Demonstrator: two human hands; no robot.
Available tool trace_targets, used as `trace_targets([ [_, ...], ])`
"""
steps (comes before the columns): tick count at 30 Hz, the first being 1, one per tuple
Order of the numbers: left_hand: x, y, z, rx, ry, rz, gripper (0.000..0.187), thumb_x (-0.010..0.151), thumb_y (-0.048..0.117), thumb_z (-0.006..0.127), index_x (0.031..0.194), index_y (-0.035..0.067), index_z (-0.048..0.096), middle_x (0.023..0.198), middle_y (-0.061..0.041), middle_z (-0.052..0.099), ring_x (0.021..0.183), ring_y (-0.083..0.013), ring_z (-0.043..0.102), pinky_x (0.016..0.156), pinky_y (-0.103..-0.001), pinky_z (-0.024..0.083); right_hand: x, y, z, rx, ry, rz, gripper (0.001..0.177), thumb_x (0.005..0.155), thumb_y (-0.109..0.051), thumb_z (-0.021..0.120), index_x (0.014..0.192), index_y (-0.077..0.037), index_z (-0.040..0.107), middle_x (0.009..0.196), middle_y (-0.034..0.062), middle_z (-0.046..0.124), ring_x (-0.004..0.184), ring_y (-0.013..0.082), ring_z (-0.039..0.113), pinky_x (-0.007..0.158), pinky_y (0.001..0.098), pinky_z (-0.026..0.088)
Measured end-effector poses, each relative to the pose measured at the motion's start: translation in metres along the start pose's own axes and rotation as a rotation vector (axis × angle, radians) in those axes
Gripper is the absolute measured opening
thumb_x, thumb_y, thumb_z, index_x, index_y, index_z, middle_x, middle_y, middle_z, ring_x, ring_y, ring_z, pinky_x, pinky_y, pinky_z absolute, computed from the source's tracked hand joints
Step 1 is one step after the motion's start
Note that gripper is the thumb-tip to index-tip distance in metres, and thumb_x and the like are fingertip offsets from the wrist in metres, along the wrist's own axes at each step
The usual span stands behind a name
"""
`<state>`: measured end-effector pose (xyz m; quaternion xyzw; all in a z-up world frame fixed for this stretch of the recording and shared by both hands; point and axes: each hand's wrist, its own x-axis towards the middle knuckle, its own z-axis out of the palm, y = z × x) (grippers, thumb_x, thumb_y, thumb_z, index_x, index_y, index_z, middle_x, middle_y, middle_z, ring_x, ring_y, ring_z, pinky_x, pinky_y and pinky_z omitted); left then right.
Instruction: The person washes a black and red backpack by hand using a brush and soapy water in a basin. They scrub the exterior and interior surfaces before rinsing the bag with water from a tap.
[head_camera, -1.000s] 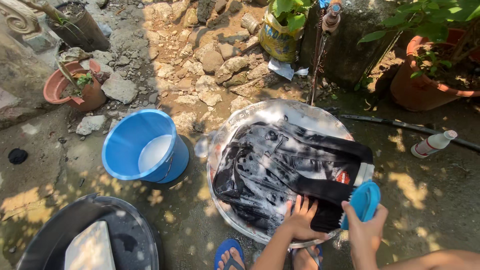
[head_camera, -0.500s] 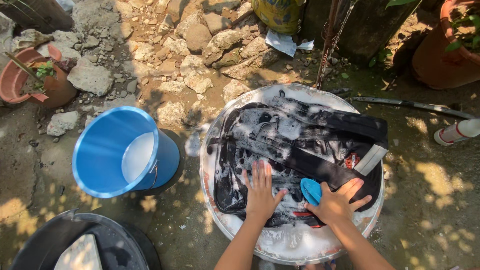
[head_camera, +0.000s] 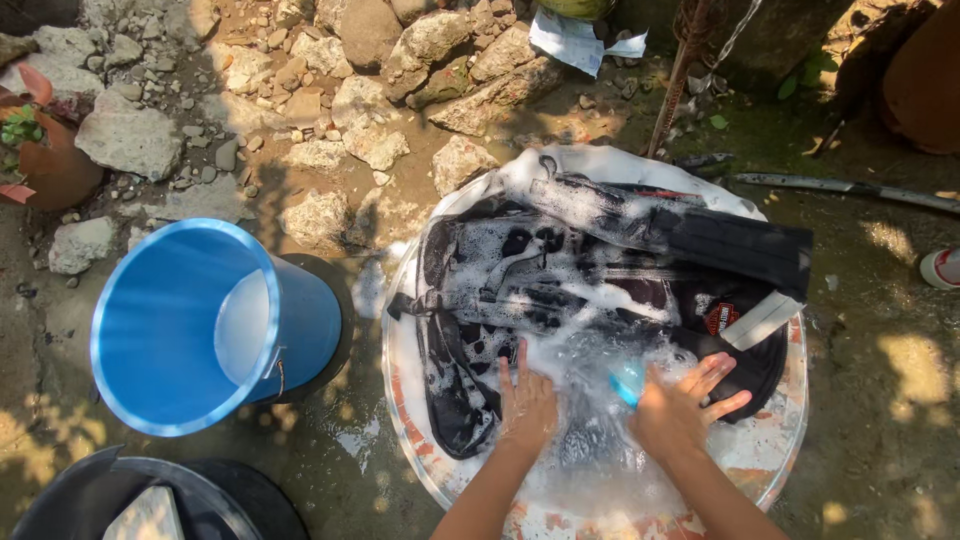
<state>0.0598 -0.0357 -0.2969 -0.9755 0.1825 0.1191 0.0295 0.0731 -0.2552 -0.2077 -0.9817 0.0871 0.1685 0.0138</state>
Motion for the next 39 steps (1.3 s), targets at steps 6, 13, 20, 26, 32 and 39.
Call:
trace_targets([
  [6, -0.045, -0.002, -0.06, -0.1, -0.025, 0.301, 0.055, 0.104, 0.037, 0.037, 0.155, 0.018, 0.045, 0.161, -0.017, 0.029, 0.156, -0.0362, 0.02, 0.125, -0.066, 0.0, 0.003, 0.0, -0.032, -0.11, -0.264, -0.06, 0.084, 0.082, -0.033, 0.072, 0.158, -0.026, 0.037, 0.154, 0.0486, 0.016, 0.148, 0.0673, -0.02, 0.093, 0.0868, -0.01],
  [13, -0.066, -0.078, -0.149, -0.314, 0.392, -0.398, 0.103, 0.082, 0.056, 0.063, 0.158, 0.008, 0.012, 0.168, -0.022, 0.016, 0.153, -0.034, 0.012, 0.119, -0.065, 0.007, -0.007, -0.006, -0.065, -0.044, -0.365, -0.003, 0.1, 0.074, -0.052, 0.085, 0.155, -0.019, 0.037, 0.151, 0.0304, 0.038, 0.151, 0.0586, 0.001, 0.109, 0.0814, 0.004],
  [20, -0.053, -0.071, -0.131, -0.684, 0.332, -1.088, 0.136, 0.061, 0.047, 0.104, 0.154, -0.007, 0.02, 0.158, -0.031, 0.028, 0.148, -0.0473, 0.022, 0.117, -0.059, 0.019, -0.04, -0.044, 0.001, 0.524, -0.033, -0.212, 0.087, 0.059, -0.028, 0.082, 0.139, -0.01, 0.053, 0.141, 0.0174, 0.045, 0.133, 0.0369, 0.046, 0.112, 0.0451, 0.042],
  [26, -0.084, -0.072, -0.156, -0.816, 0.221, -0.962, 0.068, 0.079, 0.04, 0.084, 0.128, 0.005, 0.055, 0.1, -0.022, 0.075, 0.102, -0.0439, 0.07, 0.09, -0.052, 0.054, -0.012, -0.068, -0.017, 0.886, 0.059, -0.34, 0.091, 0.058, -0.029, 0.088, 0.14, -0.009, 0.055, 0.132, 0.0175, 0.05, 0.128, 0.0391, 0.045, 0.11, 0.0484, 0.039],
  [32, -0.162, -0.017, -0.217, -0.711, -0.021, -0.948, 0.061, 0.091, 0.044, 0.069, 0.137, 0.01, 0.047, 0.101, -0.024, 0.072, 0.101, -0.0459, 0.069, 0.091, -0.053, 0.054, 0.022, -0.07, -0.058, 0.6, 0.224, -0.277, 0.083, 0.065, -0.041, 0.088, 0.135, -0.011, 0.057, 0.142, 0.0187, 0.048, 0.132, 0.0357, 0.046, 0.114, 0.0457, 0.041],
  [39, -0.205, -0.012, -0.218, -0.973, 0.237, -0.88, 0.074, 0.086, 0.035, 0.064, 0.146, 0.002, 0.038, 0.124, -0.026, 0.065, 0.1, -0.0417, 0.07, 0.091, -0.049, 0.056, 0.013, -0.066, -0.067, 0.612, -0.336, -0.834, 0.095, 0.064, -0.042, 0.093, 0.14, -0.004, 0.05, 0.14, 0.0201, 0.049, 0.131, 0.0349, 0.044, 0.106, 0.0463, 0.039],
])
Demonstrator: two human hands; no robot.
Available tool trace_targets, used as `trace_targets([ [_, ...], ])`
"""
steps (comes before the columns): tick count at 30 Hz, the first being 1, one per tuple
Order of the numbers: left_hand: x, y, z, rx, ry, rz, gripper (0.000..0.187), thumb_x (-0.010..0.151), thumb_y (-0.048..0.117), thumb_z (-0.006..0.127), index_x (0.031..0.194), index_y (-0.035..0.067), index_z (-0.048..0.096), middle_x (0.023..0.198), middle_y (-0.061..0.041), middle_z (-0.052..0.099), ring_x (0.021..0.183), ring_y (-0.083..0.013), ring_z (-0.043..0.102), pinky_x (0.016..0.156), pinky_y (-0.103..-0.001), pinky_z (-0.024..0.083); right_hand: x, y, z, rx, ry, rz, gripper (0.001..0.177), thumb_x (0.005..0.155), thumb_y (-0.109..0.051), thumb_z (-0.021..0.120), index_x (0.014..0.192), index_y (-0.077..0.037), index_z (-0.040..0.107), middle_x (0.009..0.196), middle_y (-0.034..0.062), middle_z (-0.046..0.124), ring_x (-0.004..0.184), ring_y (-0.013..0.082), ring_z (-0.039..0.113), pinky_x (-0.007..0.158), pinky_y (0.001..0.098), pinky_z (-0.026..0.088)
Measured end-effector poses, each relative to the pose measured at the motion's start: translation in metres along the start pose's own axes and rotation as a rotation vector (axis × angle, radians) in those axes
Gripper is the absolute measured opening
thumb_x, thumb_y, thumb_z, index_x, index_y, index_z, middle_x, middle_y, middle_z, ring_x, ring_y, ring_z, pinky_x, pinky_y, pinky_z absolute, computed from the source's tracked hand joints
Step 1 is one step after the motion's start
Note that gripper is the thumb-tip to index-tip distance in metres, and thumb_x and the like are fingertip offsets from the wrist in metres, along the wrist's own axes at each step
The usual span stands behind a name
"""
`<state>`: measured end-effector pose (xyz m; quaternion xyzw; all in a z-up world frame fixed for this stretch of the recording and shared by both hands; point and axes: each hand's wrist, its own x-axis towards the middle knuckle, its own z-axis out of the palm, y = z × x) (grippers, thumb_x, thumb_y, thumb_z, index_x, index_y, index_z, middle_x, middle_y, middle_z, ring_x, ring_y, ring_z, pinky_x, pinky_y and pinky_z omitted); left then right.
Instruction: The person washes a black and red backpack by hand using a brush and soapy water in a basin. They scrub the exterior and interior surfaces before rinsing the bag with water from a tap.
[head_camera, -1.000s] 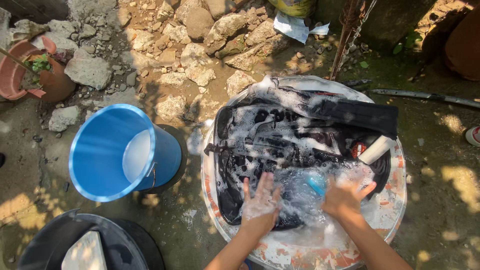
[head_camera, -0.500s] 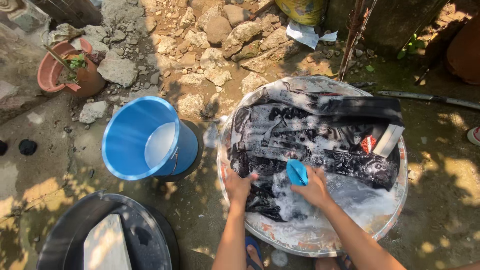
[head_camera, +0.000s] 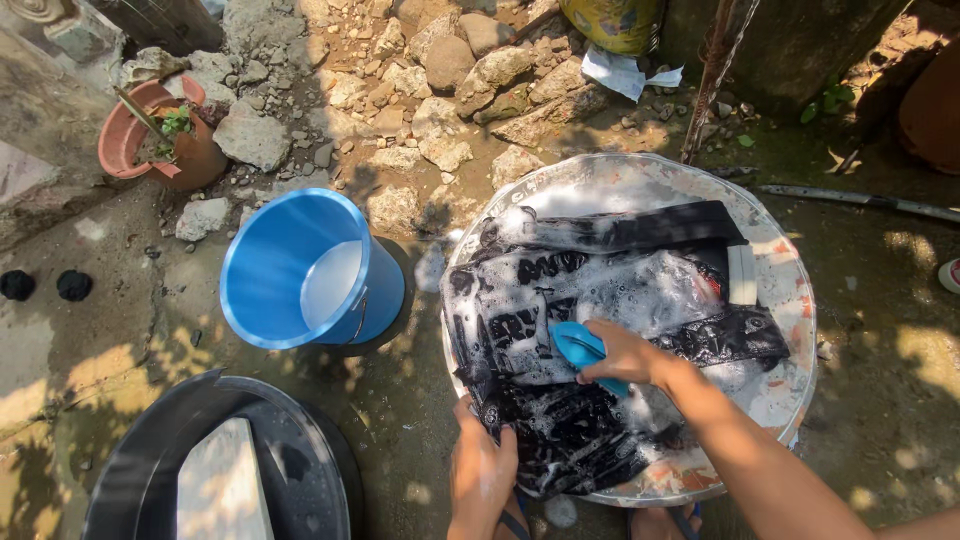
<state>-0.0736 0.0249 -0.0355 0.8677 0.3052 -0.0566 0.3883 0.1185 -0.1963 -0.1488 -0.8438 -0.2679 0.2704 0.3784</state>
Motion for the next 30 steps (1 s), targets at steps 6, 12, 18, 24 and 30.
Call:
trace_targets([
  [6, 0.029, -0.005, 0.006, 0.448, 0.26, 0.361, 0.086, 0.085, 0.049, 0.081, 0.151, 0.015, 0.037, 0.163, -0.02, 0.031, 0.149, -0.0382, 0.035, 0.112, -0.054, 0.035, -0.077, 0.01, 0.006, 0.243, -0.59, 0.439, 0.058, 0.067, -0.027, 0.084, 0.116, 0.0, 0.072, 0.091, 0.0039, 0.079, 0.084, 0.0204, 0.074, 0.075, 0.0335, 0.057],
  [12, 0.038, 0.023, 0.012, 0.196, 0.086, 0.228, 0.123, 0.07, 0.034, 0.092, 0.158, 0.021, 0.007, 0.168, -0.024, 0.001, 0.15, -0.0457, 0.02, 0.117, -0.05, 0.032, -0.074, 0.068, -0.016, 0.465, -0.341, 0.403, 0.053, 0.074, -0.03, 0.083, 0.114, 0.003, 0.072, 0.101, 0.0118, 0.08, 0.098, 0.023, 0.074, 0.086, 0.0344, 0.057],
  [18, -0.013, 0.003, 0.011, 0.194, -0.295, 0.018, 0.137, 0.072, 0.019, 0.093, 0.163, 0.03, -0.01, 0.166, -0.023, -0.002, 0.153, -0.0428, 0.02, 0.12, -0.049, 0.032, -0.041, 0.045, -0.02, 0.027, 0.745, 0.577, 0.066, 0.077, -0.036, 0.082, 0.128, -0.001, 0.057, 0.115, 0.0215, 0.069, 0.11, 0.0357, 0.064, 0.092, 0.0487, 0.053],
  [24, 0.056, 0.011, 0.001, -0.142, -0.06, -0.085, 0.102, 0.084, 0.041, 0.079, 0.156, 0.013, 0.011, 0.136, -0.029, 0.055, 0.127, -0.0436, 0.059, 0.109, -0.051, 0.043, 0.019, -0.058, 0.089, 0.023, 0.653, 0.204, 0.082, 0.081, -0.049, 0.077, 0.147, -0.01, 0.049, 0.118, 0.0184, 0.055, 0.105, 0.0347, 0.06, 0.088, 0.0476, 0.052],
  [30, 0.06, 0.009, 0.026, 0.014, 0.035, -0.091, 0.055, 0.102, 0.043, 0.055, 0.138, 0.003, 0.043, 0.092, -0.032, 0.071, 0.091, -0.0505, 0.068, 0.081, -0.054, 0.051, 0.002, 0.007, -0.006, -0.383, 0.511, 0.272, 0.08, 0.088, -0.051, 0.073, 0.153, -0.011, 0.047, 0.118, 0.0224, 0.055, 0.1, 0.0384, 0.062, 0.081, 0.0496, 0.054],
])
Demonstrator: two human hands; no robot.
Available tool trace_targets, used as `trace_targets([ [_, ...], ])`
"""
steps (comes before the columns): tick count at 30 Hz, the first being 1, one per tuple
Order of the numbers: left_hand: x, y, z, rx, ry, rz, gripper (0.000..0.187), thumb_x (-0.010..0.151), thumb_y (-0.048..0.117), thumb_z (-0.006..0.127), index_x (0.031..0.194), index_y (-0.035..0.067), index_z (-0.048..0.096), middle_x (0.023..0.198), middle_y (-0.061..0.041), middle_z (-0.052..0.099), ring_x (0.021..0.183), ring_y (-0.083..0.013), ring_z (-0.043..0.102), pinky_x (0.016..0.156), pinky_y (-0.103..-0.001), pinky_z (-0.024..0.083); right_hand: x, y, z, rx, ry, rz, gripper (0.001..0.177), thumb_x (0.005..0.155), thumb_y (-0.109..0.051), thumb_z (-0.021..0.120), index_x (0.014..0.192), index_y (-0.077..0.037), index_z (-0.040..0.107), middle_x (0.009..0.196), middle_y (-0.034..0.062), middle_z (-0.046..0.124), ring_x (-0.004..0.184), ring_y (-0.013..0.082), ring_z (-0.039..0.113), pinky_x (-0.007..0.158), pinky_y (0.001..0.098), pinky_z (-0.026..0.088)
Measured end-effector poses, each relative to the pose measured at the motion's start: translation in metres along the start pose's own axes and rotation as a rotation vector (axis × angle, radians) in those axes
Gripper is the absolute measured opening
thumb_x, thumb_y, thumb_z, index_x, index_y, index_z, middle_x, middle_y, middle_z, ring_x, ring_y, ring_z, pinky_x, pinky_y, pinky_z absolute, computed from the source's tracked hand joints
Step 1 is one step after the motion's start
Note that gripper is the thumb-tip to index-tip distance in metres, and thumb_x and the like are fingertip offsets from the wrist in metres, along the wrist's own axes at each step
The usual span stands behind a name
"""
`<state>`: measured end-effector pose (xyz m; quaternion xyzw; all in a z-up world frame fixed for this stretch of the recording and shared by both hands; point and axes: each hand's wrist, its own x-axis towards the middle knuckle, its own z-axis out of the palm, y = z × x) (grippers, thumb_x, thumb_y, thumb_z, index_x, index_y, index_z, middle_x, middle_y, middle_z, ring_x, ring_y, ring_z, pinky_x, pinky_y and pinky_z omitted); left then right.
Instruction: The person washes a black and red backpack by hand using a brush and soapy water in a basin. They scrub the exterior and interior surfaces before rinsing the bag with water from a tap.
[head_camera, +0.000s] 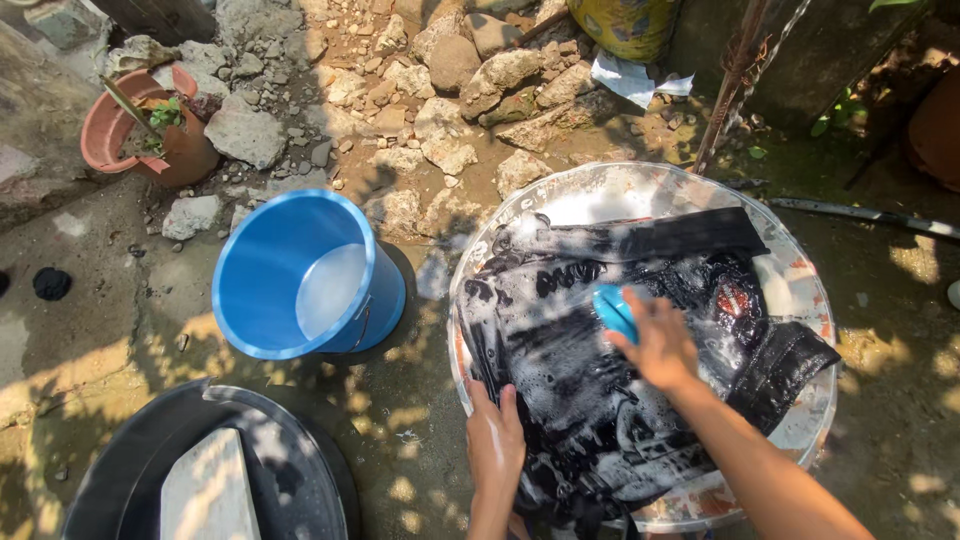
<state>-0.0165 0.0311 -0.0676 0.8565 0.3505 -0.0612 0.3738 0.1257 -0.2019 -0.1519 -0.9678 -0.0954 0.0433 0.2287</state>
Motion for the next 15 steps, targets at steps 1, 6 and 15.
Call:
trace_targets([
  [1, -0.013, -0.008, 0.004, -0.072, -0.029, -0.022, 0.044, 0.104, 0.04, 0.053, 0.13, 0.005, 0.05, 0.084, -0.032, 0.071, 0.082, -0.049, 0.07, 0.076, -0.052, 0.051, 0.004, 0.02, -0.013, -0.067, 0.106, 0.178, 0.08, 0.086, -0.051, 0.073, 0.152, -0.014, 0.048, 0.122, 0.0223, 0.055, 0.107, 0.0395, 0.061, 0.083, 0.0487, 0.056],
  [6, -0.043, -0.04, 0.025, -0.348, 0.111, 0.004, 0.041, 0.096, 0.033, 0.06, 0.125, 0.005, 0.05, 0.082, -0.024, 0.075, 0.074, -0.0407, 0.075, 0.066, -0.047, 0.056, 0.017, -0.011, 0.024, 0.259, 0.057, 0.367, 0.089, 0.087, -0.058, 0.07, 0.154, -0.008, 0.041, 0.115, 0.0269, 0.06, 0.103, 0.0449, 0.066, 0.084, 0.0538, 0.056],
  [15, -0.05, -0.063, 0.047, -0.225, 0.014, -0.185, 0.046, 0.1, 0.044, 0.051, 0.125, 0.006, 0.046, 0.069, -0.025, 0.07, 0.064, -0.0373, 0.072, 0.064, -0.047, 0.052, 0.03, -0.036, 0.02, 0.118, 0.135, 0.01, 0.08, 0.083, -0.049, 0.076, 0.15, -0.012, 0.051, 0.115, 0.0229, 0.059, 0.098, 0.0371, 0.063, 0.083, 0.047, 0.056],
])
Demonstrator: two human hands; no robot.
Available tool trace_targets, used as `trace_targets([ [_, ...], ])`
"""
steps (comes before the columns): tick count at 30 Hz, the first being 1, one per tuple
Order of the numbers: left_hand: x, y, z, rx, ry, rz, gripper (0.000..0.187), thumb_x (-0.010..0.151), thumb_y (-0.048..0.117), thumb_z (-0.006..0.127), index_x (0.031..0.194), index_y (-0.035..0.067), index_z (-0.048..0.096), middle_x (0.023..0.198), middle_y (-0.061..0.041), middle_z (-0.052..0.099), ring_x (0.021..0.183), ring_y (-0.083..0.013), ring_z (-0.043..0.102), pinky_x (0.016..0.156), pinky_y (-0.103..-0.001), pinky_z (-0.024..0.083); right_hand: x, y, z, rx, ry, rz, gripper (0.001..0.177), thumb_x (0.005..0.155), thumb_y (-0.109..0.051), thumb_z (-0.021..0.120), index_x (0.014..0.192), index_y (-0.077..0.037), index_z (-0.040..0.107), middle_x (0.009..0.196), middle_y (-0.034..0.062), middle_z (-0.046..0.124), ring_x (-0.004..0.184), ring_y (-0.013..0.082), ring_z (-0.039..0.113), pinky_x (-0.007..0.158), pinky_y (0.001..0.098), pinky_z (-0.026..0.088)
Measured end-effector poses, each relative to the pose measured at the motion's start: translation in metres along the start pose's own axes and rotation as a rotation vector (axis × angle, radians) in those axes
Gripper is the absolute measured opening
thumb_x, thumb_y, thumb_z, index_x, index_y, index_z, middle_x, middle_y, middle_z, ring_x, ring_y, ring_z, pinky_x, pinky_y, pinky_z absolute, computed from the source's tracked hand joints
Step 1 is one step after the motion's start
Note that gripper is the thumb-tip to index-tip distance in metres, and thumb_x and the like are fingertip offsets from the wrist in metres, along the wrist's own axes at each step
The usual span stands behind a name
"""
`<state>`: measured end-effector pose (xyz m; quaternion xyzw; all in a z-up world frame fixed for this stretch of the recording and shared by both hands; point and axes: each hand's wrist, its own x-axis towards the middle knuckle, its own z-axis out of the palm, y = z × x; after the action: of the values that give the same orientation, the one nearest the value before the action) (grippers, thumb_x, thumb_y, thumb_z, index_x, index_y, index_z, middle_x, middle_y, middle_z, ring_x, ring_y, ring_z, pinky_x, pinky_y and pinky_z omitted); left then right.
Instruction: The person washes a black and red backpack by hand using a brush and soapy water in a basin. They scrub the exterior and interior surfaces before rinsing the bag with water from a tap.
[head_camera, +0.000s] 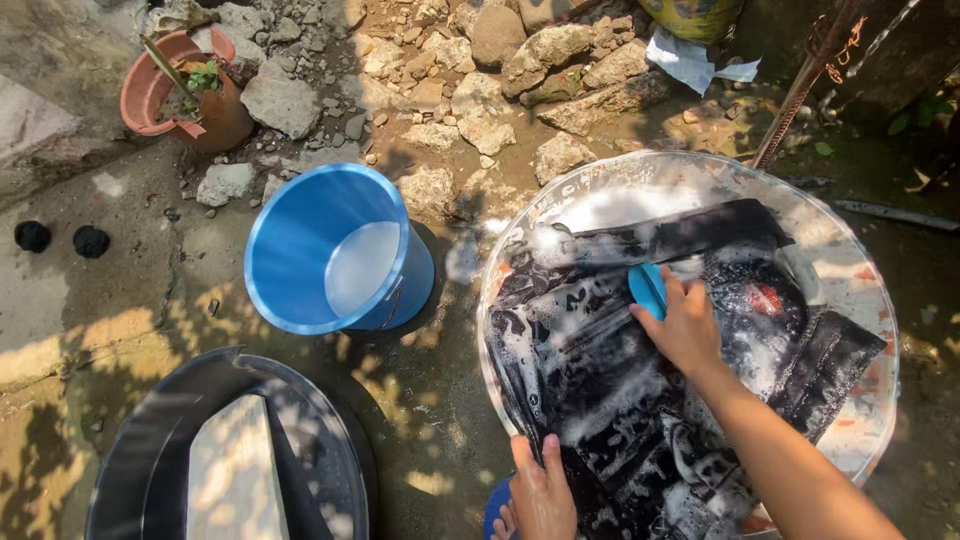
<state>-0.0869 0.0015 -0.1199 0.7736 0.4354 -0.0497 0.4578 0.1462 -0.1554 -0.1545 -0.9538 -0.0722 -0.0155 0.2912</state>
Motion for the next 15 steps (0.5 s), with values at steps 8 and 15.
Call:
trace_targets([
  [8, 0.016, -0.025, 0.011, -0.059, 0.162, 0.203, 0.05, 0.099, 0.044, 0.057, 0.125, 0.002, 0.047, 0.077, -0.022, 0.074, 0.07, -0.0414, 0.071, 0.062, -0.049, 0.048, -0.047, -0.069, 0.027, 0.388, -0.262, -0.046, 0.078, 0.088, -0.061, 0.064, 0.144, -0.009, 0.051, 0.112, 0.0159, 0.061, 0.1, 0.0312, 0.065, 0.083, 0.0474, 0.054],
  [15, 0.004, -0.007, 0.006, -0.103, 0.031, -0.01, 0.048, 0.098, 0.048, 0.053, 0.12, 0.005, 0.053, 0.066, -0.027, 0.066, 0.06, -0.0418, 0.067, 0.058, -0.05, 0.047, -0.03, -0.09, 0.017, 0.279, -0.253, 0.103, 0.078, 0.088, -0.061, 0.07, 0.139, -0.003, 0.057, 0.119, 0.0213, 0.063, 0.105, 0.0373, 0.068, 0.089, 0.0474, 0.055],
])
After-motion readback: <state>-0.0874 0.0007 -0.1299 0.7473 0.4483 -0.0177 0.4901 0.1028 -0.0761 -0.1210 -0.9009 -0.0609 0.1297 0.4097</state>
